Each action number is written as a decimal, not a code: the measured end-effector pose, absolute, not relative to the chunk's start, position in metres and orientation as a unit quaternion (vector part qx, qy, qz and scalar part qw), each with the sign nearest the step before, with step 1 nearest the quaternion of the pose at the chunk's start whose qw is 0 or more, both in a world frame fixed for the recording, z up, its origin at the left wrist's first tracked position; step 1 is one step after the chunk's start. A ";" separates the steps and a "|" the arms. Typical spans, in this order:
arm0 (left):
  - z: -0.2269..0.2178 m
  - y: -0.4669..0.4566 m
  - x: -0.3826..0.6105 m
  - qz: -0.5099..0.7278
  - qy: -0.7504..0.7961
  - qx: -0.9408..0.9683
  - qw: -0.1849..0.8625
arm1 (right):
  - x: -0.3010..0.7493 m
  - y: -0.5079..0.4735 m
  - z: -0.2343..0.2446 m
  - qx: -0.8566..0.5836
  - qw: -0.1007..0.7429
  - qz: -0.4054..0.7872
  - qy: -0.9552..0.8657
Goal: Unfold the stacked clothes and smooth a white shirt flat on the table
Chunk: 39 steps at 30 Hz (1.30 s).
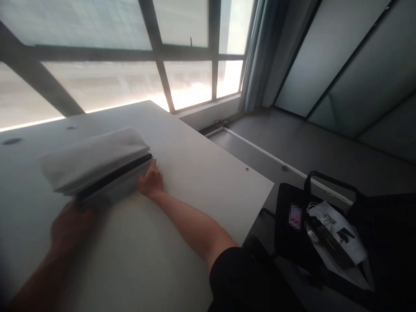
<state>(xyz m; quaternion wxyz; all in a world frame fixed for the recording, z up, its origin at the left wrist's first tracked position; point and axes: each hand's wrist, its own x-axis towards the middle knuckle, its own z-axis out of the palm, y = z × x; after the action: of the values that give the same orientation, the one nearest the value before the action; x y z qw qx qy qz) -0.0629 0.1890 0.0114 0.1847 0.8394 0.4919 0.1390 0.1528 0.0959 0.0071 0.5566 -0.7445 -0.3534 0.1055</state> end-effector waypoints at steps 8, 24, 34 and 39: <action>0.016 0.184 -0.056 0.168 0.549 0.807 0.139 | 0.154 0.079 0.017 -0.769 0.440 0.147 -0.439; 0.010 0.175 -0.053 0.161 0.457 0.866 0.127 | 0.174 0.089 0.003 -0.614 0.632 0.266 -0.392; 0.086 0.163 -0.018 0.437 0.406 0.801 0.052 | 0.182 0.086 0.004 -0.539 0.704 0.349 -0.303; 0.110 0.197 0.027 0.213 0.361 0.907 0.021 | 0.181 0.084 0.005 -0.514 0.725 0.369 -0.274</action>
<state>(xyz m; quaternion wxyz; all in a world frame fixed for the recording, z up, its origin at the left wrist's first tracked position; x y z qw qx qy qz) 0.0272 0.1974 0.1096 0.0214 0.9074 0.3615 0.2131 0.1807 0.0836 0.0048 0.7245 -0.5138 -0.2738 0.3690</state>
